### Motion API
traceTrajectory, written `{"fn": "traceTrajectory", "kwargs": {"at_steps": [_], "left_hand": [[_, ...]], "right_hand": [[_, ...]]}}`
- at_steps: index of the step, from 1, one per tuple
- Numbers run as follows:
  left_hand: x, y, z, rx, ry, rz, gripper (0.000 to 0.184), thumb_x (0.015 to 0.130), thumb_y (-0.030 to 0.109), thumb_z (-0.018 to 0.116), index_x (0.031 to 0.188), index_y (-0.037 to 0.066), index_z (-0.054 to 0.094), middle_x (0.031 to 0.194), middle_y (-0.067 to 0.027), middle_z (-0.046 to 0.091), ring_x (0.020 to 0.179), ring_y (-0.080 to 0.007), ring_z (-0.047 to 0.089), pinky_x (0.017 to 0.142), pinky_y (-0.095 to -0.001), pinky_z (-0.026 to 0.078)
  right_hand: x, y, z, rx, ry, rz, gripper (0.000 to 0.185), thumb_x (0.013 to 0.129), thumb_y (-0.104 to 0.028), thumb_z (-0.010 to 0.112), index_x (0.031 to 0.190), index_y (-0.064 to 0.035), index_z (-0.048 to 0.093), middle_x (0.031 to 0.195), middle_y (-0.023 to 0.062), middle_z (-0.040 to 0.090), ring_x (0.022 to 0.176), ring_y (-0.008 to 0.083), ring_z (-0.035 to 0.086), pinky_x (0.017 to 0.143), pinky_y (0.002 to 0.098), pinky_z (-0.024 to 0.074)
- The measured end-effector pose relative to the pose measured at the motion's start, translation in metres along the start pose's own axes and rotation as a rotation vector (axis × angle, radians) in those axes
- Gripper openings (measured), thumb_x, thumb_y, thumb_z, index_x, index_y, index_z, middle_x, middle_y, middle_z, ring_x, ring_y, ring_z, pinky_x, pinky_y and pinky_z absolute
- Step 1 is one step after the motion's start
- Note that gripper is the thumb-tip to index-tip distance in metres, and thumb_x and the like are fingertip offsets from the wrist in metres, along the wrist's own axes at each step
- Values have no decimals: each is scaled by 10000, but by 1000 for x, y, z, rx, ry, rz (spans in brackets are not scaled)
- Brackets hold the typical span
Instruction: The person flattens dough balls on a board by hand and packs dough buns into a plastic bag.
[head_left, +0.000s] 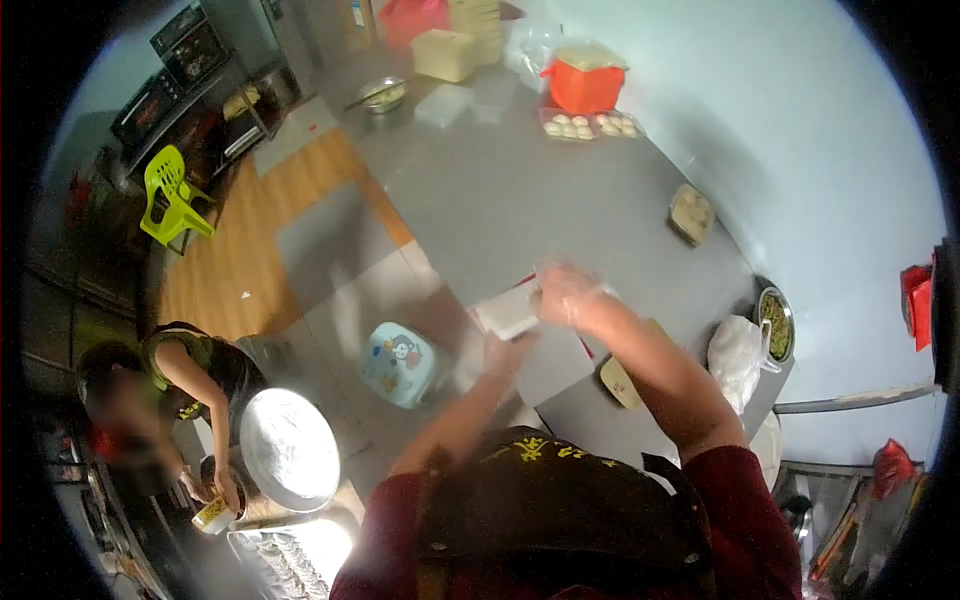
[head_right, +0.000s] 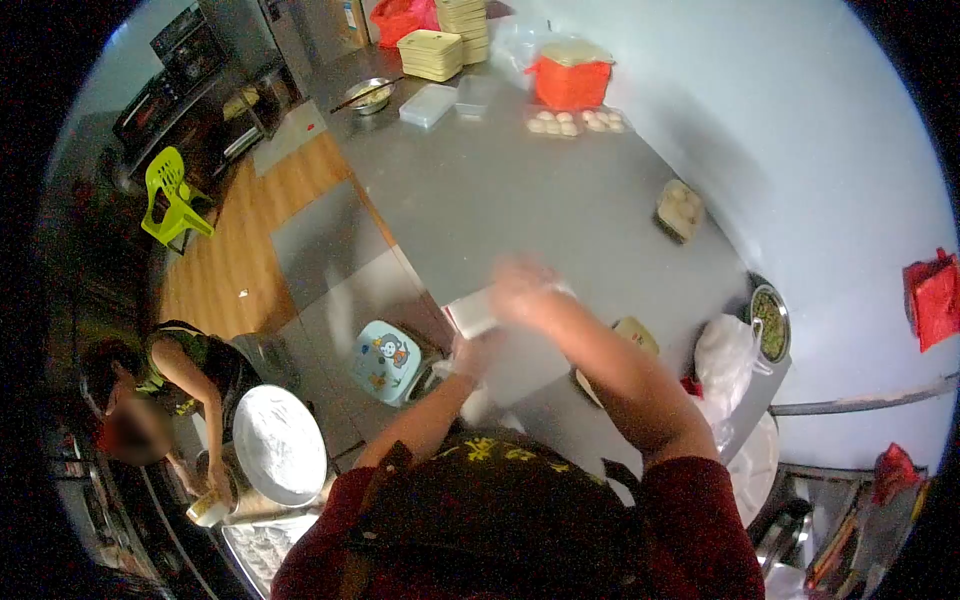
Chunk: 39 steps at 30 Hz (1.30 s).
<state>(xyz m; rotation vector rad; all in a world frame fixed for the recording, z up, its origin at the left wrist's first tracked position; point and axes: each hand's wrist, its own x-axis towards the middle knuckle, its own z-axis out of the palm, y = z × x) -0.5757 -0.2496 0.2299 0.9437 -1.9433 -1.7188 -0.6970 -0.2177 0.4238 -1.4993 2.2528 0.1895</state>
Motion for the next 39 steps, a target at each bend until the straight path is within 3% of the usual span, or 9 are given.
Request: {"fn": "traceTrajectory", "kwargs": {"at_steps": [3, 5, 9, 13, 16, 21, 29, 31, 39], "left_hand": [[-32, 7, -4, -261, 346, 91, 226, 771, 136, 650, 956, 9, 621, 855, -83, 648, 816, -195, 621, 696, -337, 499], [-36, -28, -18, -92, 381, 72, 211, 775, 125, 641, 953, 13, 622, 863, -99, 644, 848, -179, 612, 708, -320, 494], [-5, -10, -38, 485, 141, 780, 250, 766, 133, 589, 996, 36, 602, 1029, -132, 625, 1041, -280, 559, 854, -391, 452], [29, 31, -8, 694, -339, 1013, 345, 854, 299, 524, 1121, 83, 563, 1236, -112, 507, 1187, -280, 438, 1023, -435, 313], [37, 19, 0, 750, -488, 863, 422, 875, 368, 489, 1153, 55, 542, 1292, -110, 459, 1255, -280, 360, 1072, -455, 222], [43, 13, 4, 828, -419, 902, 441, 869, 368, 504, 1158, 36, 527, 1280, -107, 465, 1246, -274, 374, 1057, -459, 252], [48, -11, 13, 732, -580, 688, 421, 848, 340, 538, 1130, 26, 543, 1211, -105, 516, 1215, -280, 409, 1034, -489, 272], [37, 22, -2, 670, -310, 866, 409, 850, 326, 535, 1129, 28, 543, 1210, -104, 514, 1202, -280, 424, 1031, -486, 276], [44, 0, 3, 665, -285, 835, 381, 846, 321, 543, 1099, 37, 562, 1219, -108, 505, 1198, -268, 431, 1026, -463, 292]], "right_hand": [[-28, 12, 72, 123, 164, 120, 322, 855, -320, 431, 947, -41, 562, 908, 201, 627, 818, 370, 616, 735, 465, 482], [-56, 13, 118, 105, 294, 75, 361, 864, -383, 437, 975, -48, 515, 872, 216, 626, 779, 386, 617, 704, 485, 483], [-64, 14, 171, 422, 212, 260, 417, 864, -443, 448, 1006, -52, 471, 793, 236, 621, 742, 401, 616, 667, 499, 483], [-50, 19, 178, 458, 60, 379, 414, 830, -423, 512, 977, -37, 477, 725, 215, 616, 723, 396, 617, 654, 485, 488], [-46, 26, 204, 447, 101, 367, 424, 790, -415, 566, 957, -34, 485, 699, 203, 610, 689, 386, 616, 625, 472, 491], [-48, 34, 226, 388, 304, 240, 416, 731, -400, 634, 916, -50, 506, 618, 173, 582, 569, 369, 594, 524, 440, 485], [-47, 27, 222, 442, 329, 296, 365, 734, -382, 639, 840, -62, 497, 659, 195, 582, 622, 376, 596, 549, 468, 467], [-50, 21, 216, 459, 253, 405, 330, 736, -353, 631, 847, -72, 498, 660, 196, 581, 624, 386, 590, 556, 476, 468], [-49, 24, 229, 364, 409, 317, 340, 740, -353, 633, 852, -70, 480, 575, 166, 543, 526, 375, 561, 481, 456, 452]]}}
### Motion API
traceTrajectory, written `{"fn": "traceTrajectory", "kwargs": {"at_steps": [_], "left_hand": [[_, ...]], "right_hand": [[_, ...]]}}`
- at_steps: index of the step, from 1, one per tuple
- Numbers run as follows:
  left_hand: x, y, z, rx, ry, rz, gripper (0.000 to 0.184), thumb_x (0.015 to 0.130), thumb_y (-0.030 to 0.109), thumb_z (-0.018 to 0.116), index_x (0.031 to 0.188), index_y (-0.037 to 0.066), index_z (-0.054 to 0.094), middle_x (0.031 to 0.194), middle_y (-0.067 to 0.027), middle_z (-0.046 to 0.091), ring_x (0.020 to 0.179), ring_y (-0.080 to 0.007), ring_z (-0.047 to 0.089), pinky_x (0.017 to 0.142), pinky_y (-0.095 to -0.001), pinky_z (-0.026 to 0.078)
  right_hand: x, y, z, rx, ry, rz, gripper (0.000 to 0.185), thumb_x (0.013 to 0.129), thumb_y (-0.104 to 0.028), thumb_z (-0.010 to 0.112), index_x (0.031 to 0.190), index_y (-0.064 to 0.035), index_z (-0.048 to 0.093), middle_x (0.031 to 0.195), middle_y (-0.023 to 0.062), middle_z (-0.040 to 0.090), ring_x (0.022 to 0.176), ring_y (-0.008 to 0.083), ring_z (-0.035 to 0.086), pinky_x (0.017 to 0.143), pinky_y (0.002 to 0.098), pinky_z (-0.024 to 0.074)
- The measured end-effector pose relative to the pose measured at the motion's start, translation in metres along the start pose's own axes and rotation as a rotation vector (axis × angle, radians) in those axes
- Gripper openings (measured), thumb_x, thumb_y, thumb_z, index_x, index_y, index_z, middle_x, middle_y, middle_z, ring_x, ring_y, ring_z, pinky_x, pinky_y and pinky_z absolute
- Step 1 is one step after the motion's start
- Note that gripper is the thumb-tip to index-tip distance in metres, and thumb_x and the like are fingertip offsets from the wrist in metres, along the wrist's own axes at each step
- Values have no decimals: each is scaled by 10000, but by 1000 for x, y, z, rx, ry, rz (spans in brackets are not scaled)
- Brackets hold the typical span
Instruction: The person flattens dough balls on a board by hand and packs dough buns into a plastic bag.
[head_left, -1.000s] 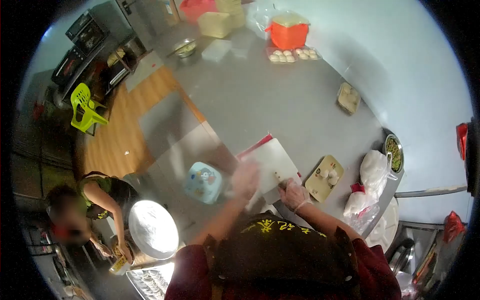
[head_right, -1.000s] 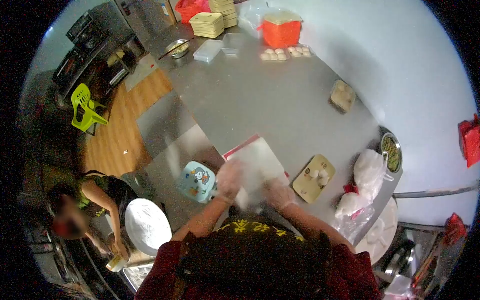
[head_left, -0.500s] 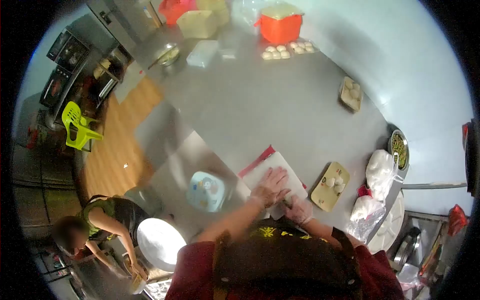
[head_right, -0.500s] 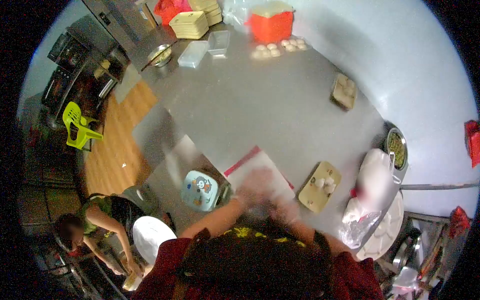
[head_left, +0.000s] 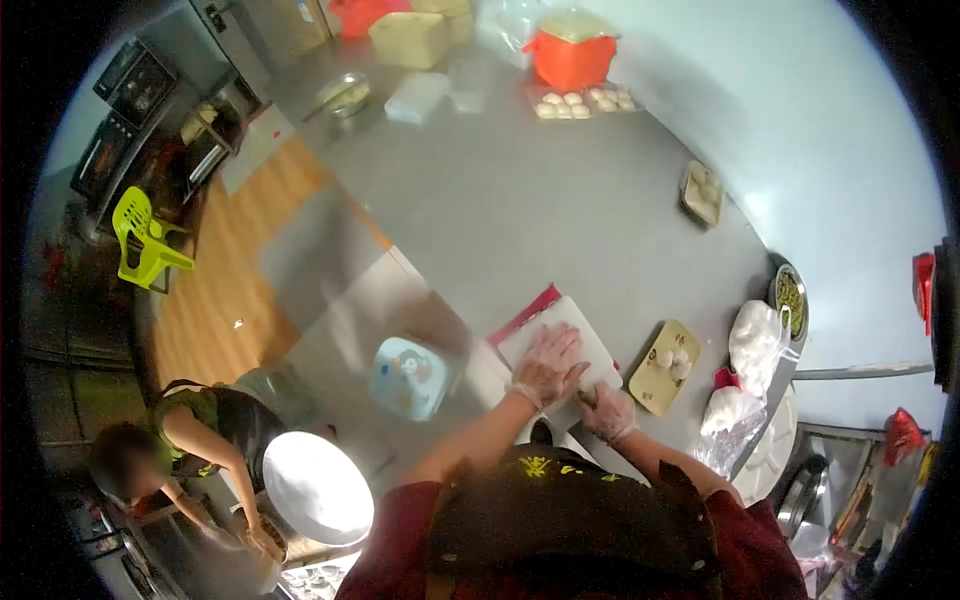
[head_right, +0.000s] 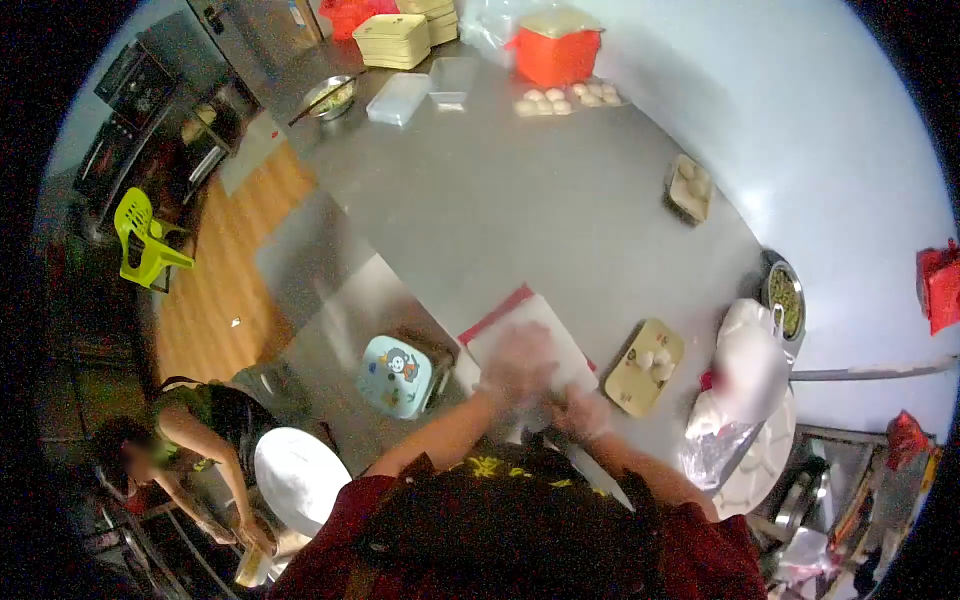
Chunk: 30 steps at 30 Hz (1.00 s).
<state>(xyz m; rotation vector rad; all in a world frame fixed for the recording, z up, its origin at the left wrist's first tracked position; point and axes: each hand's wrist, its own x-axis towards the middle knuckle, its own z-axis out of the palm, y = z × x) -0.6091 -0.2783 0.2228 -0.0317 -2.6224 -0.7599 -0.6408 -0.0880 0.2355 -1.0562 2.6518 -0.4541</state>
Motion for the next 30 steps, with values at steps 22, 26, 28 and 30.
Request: {"fn": "traceTrajectory", "kwargs": {"at_steps": [22, 26, 28, 30], "left_hand": [[-69, 74, 4, -199, -863, -81, 388, 814, 333, 557, 1076, 47, 559, 1158, -155, 522, 1129, -323, 460, 1018, -457, 312], [-108, 81, 36, -134, 8, 63, 411, 808, 325, 546, 1116, 54, 549, 1232, -163, 477, 1194, -330, 407, 1039, -448, 291], [-104, 87, 25, -589, -217, -280, 409, 795, 284, 550, 1136, 57, 545, 1271, -162, 451, 1231, -333, 368, 1054, -442, 273], [-103, 87, 19, -624, -276, -320, 399, 793, 247, 539, 1145, 60, 542, 1297, -147, 434, 1251, -330, 346, 1063, -434, 263]], "right_hand": [[13, -26, -38, 89, -459, 296, 574, 783, -479, 586, 1102, -11, 493, 1023, 229, 603, 981, 356, 576, 826, 402, 457], [10, -28, -32, 135, -383, 170, 627, 760, -499, 604, 1118, 4, 494, 1036, 221, 606, 941, 349, 598, 806, 372, 464], [25, 29, 24, 248, -442, 99, 618, 771, -479, 597, 1131, 9, 479, 973, 222, 621, 873, 344, 612, 770, 378, 473], [31, 29, 23, 256, -479, 50, 548, 798, -438, 578, 1114, -1, 480, 878, 211, 634, 799, 333, 617, 738, 386, 479]]}}
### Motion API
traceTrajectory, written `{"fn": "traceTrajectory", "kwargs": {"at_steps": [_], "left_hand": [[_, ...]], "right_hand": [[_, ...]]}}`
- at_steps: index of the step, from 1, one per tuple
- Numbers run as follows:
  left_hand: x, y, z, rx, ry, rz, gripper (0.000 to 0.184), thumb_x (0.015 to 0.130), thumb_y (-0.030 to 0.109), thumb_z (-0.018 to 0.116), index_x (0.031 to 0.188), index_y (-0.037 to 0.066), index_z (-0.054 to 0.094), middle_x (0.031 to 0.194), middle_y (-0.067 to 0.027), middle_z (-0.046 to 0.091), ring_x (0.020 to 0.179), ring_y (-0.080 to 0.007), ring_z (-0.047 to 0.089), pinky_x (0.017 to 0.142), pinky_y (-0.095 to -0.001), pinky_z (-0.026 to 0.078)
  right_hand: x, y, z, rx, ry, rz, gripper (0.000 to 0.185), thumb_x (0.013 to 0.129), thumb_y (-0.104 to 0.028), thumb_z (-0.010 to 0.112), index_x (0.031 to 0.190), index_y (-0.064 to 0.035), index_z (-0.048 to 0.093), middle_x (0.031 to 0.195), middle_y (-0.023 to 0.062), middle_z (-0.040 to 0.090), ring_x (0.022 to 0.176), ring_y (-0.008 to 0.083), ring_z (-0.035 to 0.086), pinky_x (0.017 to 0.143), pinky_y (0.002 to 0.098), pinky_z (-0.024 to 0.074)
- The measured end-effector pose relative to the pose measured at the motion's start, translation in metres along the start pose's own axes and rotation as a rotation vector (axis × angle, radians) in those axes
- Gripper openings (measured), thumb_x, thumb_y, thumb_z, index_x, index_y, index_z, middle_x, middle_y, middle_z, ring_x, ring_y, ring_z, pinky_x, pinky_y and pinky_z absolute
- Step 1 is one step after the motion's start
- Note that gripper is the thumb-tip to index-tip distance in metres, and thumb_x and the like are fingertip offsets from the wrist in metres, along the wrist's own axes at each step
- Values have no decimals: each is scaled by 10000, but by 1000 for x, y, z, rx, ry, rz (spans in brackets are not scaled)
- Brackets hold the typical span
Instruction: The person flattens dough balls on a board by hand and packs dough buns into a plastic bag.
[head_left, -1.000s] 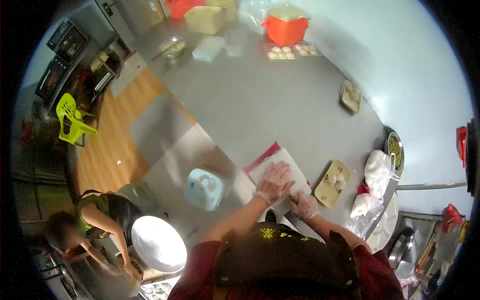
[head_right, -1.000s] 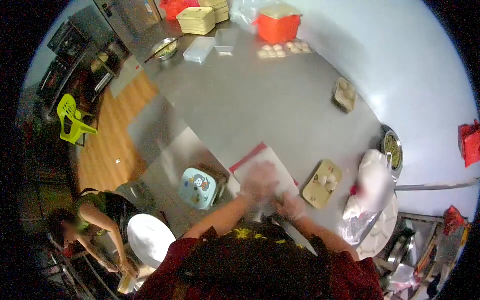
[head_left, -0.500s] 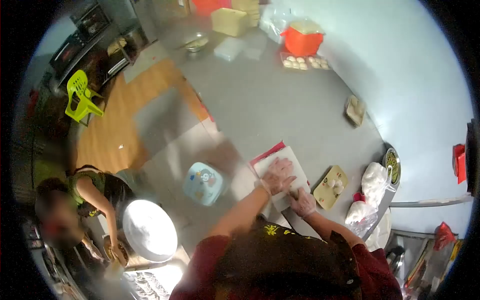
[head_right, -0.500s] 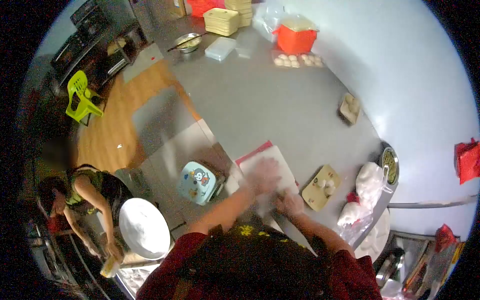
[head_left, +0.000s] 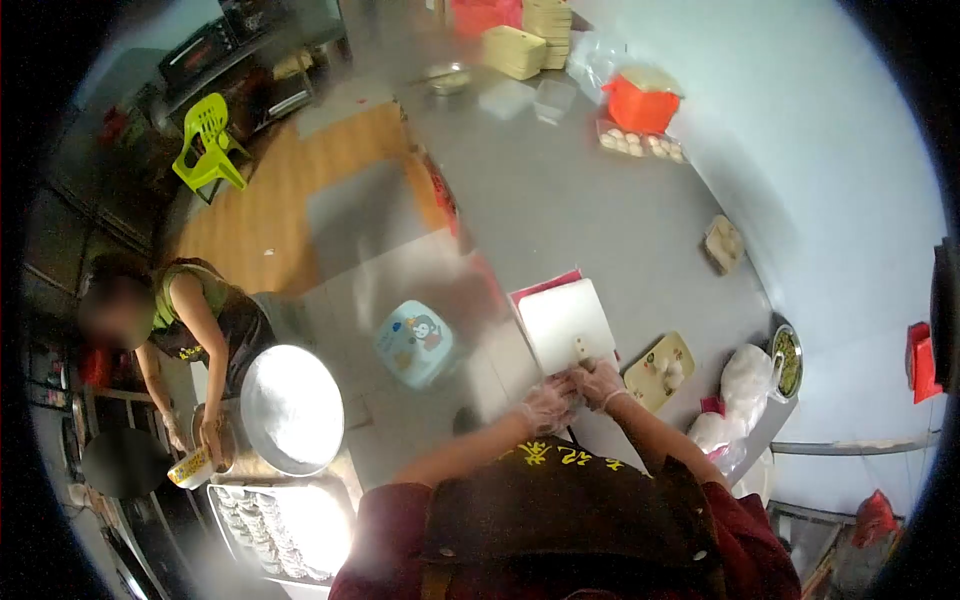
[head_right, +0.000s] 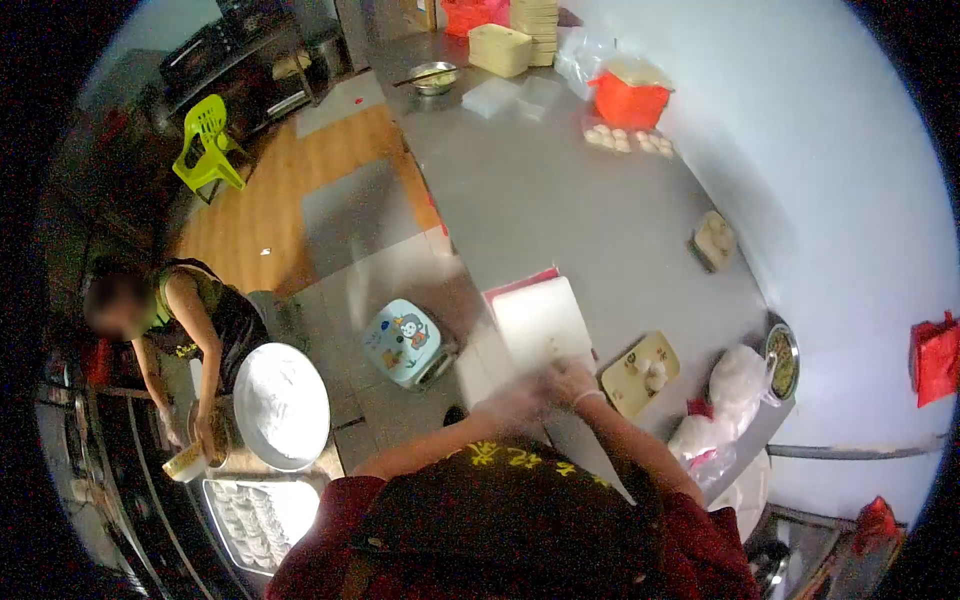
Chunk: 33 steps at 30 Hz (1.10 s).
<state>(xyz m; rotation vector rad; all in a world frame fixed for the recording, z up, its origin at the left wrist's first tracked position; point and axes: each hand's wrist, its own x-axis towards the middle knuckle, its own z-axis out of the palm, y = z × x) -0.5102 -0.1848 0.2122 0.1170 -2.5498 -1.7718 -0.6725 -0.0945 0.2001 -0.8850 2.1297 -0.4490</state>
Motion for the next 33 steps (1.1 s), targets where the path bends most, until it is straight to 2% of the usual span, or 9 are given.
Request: {"fn": "traceTrajectory", "kwargs": {"at_steps": [2, 5, 7, 8, 10, 13, 20, 23, 33], "left_hand": [[-3, -4, 5, 122, 1, 65, 390, 795, 224, 527, 1148, 61, 540, 1311, -132, 427, 1258, -325, 336, 1067, -428, 259], [-3, -47, 30, -465, 73, 55, 368, 788, 183, 515, 1140, 76, 545, 1312, -110, 434, 1248, -286, 351, 1048, -395, 284], [7, -63, 33, 356, 168, 361, 303, 802, 177, 508, 1089, 112, 579, 1240, -93, 497, 1121, -242, 469, 947, -335, 382], [9, -64, 32, 356, 166, 364, 303, 802, 177, 508, 1089, 112, 579, 1240, -93, 497, 1121, -242, 469, 947, -335, 382], [9, -40, 11, 193, -174, 65, 222, 805, 177, 528, 1008, 124, 602, 1088, -96, 560, 939, -249, 549, 802, -328, 445], [-19, 24, -21, -178, 138, -388, 150, 814, 203, 545, 913, 107, 603, 973, -103, 571, 823, -284, 563, 726, -372, 453], [5, 5, -55, 220, 691, -281, 395, 821, 268, 555, 1169, 83, 566, 1135, -162, 566, 1095, -274, 520, 954, -393, 399], [18, -1, -59, 860, 543, -360, 648, 804, 376, 548, 1363, 123, 337, 1426, -114, 269, 1313, -289, 249, 1044, -437, 261], [47, -25, -50, 923, 871, -423, 502, 725, 384, 610, 1155, 136, 537, 1217, -66, 480, 1140, -259, 444, 916, -409, 358]], "right_hand": [[-15, -23, -19, -75, 112, -2, 484, 816, -402, 553, 1095, -12, 486, 841, 210, 632, 787, 340, 619, 726, 400, 480], [-81, -107, -68, -319, 250, -73, 377, 837, -346, 511, 1051, -35, 494, 832, 219, 627, 774, 359, 620, 709, 432, 478], [-86, -134, -80, -500, 271, -158, 334, 842, -326, 494, 1027, -48, 497, 861, 229, 623, 771, 371, 619, 705, 449, 476], [-81, -138, -83, -489, 299, -107, 324, 843, -319, 477, 1028, -54, 495, 883, 230, 621, 790, 381, 613, 711, 454, 477], [-66, -148, -93, -477, 331, -55, 315, 844, -313, 461, 1030, -60, 493, 905, 230, 619, 810, 391, 608, 718, 459, 478], [-37, -177, -117, -707, 243, -65, 310, 836, -205, 436, 1090, -60, 538, 1015, 190, 608, 940, 358, 590, 825, 455, 451], [-12, -232, -154, -845, 193, -152, 303, 805, -104, 467, 1064, -73, 622, 1140, 120, 586, 1057, 280, 566, 873, 403, 454], [-13, -241, -158, -819, 95, 11, 277, 791, -195, 478, 946, -58, 664, 1058, 128, 625, 998, 293, 596, 880, 366, 449], [2, -220, -153, -816, 168, -53, 236, 766, -120, 553, 959, -35, 658, 1036, 162, 631, 968, 313, 610, 811, 404, 484]]}}
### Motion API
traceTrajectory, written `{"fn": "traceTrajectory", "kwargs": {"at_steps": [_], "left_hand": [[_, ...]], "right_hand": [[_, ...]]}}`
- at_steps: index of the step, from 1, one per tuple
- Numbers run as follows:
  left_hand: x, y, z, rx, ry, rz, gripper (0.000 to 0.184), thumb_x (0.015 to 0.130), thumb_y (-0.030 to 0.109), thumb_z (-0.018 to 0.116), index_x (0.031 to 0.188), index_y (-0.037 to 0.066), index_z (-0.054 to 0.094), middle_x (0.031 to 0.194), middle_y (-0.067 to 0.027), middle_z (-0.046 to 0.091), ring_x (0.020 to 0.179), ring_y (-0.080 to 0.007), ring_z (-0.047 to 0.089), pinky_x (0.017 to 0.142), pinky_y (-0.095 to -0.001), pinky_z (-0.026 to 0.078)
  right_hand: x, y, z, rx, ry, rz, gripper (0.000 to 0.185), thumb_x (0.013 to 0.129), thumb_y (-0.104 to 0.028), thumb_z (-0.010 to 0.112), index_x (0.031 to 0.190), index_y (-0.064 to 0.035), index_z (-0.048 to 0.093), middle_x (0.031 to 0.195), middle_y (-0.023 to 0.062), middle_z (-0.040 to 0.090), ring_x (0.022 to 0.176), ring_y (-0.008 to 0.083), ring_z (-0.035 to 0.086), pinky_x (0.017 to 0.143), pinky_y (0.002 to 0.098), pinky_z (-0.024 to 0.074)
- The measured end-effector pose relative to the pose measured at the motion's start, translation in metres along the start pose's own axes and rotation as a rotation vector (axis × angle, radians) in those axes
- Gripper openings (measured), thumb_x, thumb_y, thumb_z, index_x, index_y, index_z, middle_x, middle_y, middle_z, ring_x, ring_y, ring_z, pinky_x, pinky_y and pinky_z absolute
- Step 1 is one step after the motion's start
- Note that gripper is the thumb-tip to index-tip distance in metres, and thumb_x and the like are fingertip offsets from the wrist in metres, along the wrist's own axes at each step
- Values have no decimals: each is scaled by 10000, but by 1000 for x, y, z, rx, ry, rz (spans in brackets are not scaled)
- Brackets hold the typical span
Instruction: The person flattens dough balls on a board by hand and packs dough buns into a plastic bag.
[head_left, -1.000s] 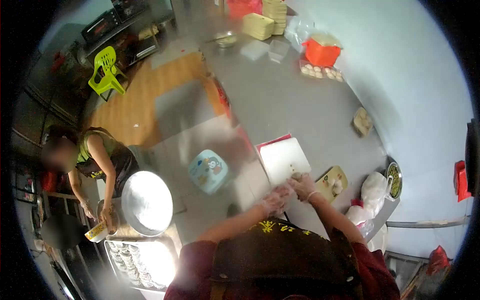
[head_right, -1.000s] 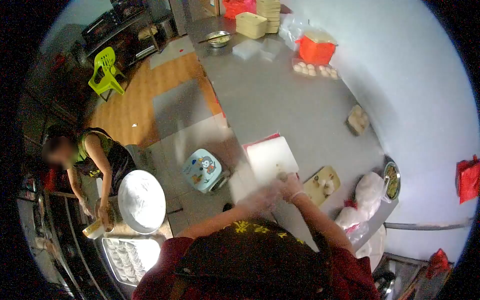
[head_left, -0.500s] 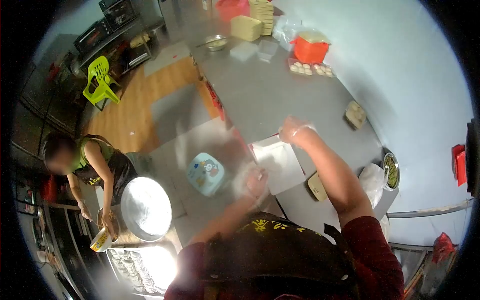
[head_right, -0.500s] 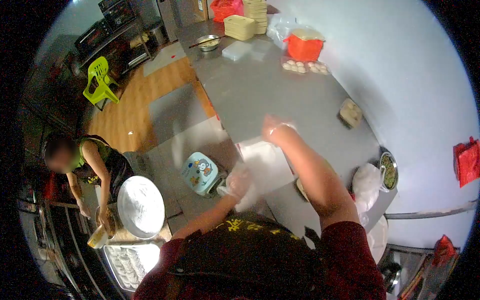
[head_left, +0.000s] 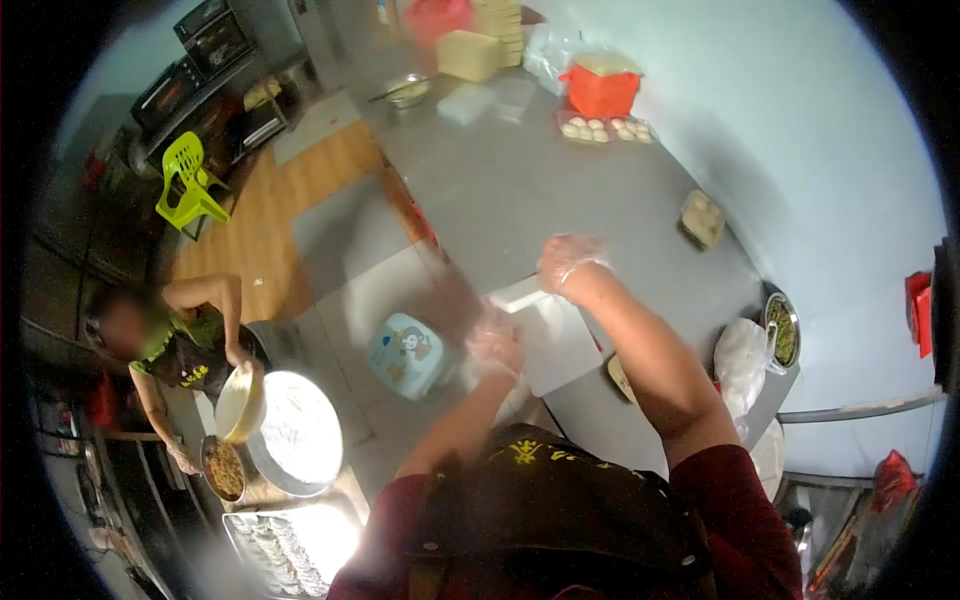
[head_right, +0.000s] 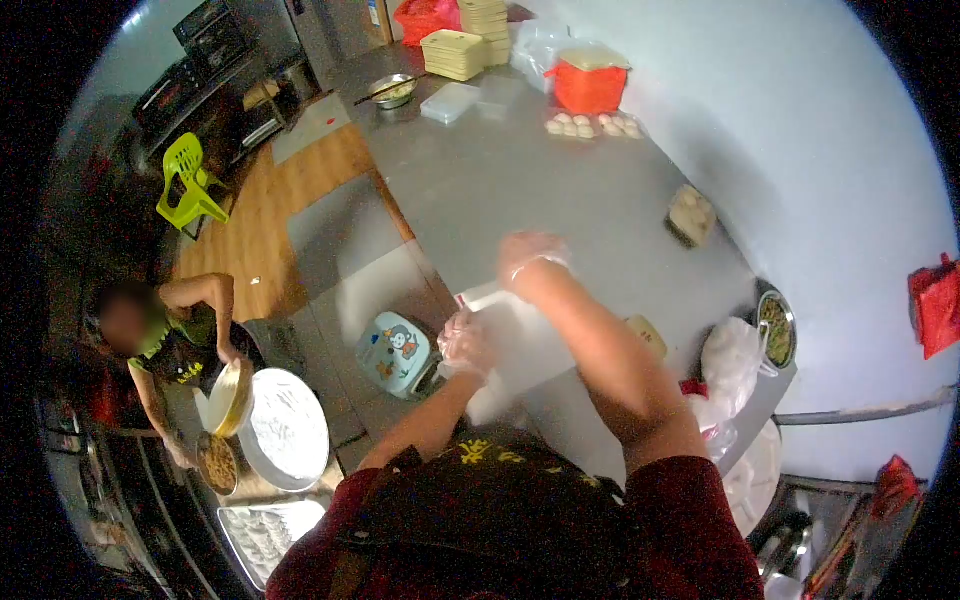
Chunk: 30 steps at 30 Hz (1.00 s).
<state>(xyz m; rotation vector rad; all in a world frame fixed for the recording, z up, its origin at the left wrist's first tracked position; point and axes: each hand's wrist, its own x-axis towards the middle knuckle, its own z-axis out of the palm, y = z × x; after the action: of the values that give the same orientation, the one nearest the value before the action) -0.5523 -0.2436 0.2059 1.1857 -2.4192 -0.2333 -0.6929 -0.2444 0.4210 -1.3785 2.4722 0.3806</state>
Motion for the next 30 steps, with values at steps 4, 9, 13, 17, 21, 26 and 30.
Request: {"fn": "traceTrajectory", "kwargs": {"at_steps": [4, 9, 13, 17, 21, 26, 30], "left_hand": [[17, -1, 5, -180, -330, -232, 616, 831, 342, 505, 1337, 24, 356, 1146, -118, 537, 1040, -255, 521, 872, -396, 408], [16, -4, 35, 73, -16, -132, 336, 773, 377, 590, 898, 64, 583, 778, -59, 616, 676, -275, 599, 590, -363, 481], [10, -9, 67, -348, -67, -332, 239, 835, 279, 550, 929, 64, 595, 791, -63, 615, 707, -199, 593, 630, -326, 485], [8, -23, 81, -1129, 16, -507, 196, 812, 212, 593, 910, 44, 618, 793, -41, 631, 712, -160, 597, 619, -318, 485], [17, -1, 28, -449, -137, -348, 215, 762, 209, 649, 874, 27, 632, 777, -32, 638, 684, -171, 606, 606, -329, 488], [20, -13, 44, -211, -200, -316, 269, 771, 293, 611, 864, 42, 637, 754, -61, 640, 650, -189, 603, 575, -339, 479], [12, -14, 69, -405, -202, -492, 266, 709, 214, 659, 861, 2, 608, 749, -154, 629, 691, -294, 623, 614, -386, 490]], "right_hand": [[-11, 1, -9, 119, 34, -37, 203, 768, -117, 550, 907, -47, 679, 1013, 162, 638, 929, 324, 623, 789, 409, 491], [-10, 2, -10, 74, 37, -74, 217, 776, -128, 547, 941, -65, 674, 1019, 140, 640, 965, 296, 616, 785, 389, 491], [-15, 3, -17, 79, 7, -52, 220, 783, -137, 546, 954, -88, 675, 1014, 108, 648, 965, 266, 621, 772, 364, 501], [-19, 5, -19, 98, -20, -33, 221, 788, -140, 543, 960, -96, 675, 1021, 103, 647, 976, 259, 618, 788, 356, 500], [-22, 6, -17, 151, -15, -32, 210, 794, -145, 539, 945, -95, 676, 1016, 112, 646, 970, 263, 619, 794, 357, 502], [-20, 9, -13, 178, 49, -48, 210, 800, -143, 535, 946, -93, 676, 1026, 111, 643, 963, 262, 620, 787, 350, 506], [-26, 9, -20, 168, 5, -54, 204, 804, -136, 527, 929, -87, 682, 1019, 102, 648, 952, 258, 626, 770, 347, 512]]}}
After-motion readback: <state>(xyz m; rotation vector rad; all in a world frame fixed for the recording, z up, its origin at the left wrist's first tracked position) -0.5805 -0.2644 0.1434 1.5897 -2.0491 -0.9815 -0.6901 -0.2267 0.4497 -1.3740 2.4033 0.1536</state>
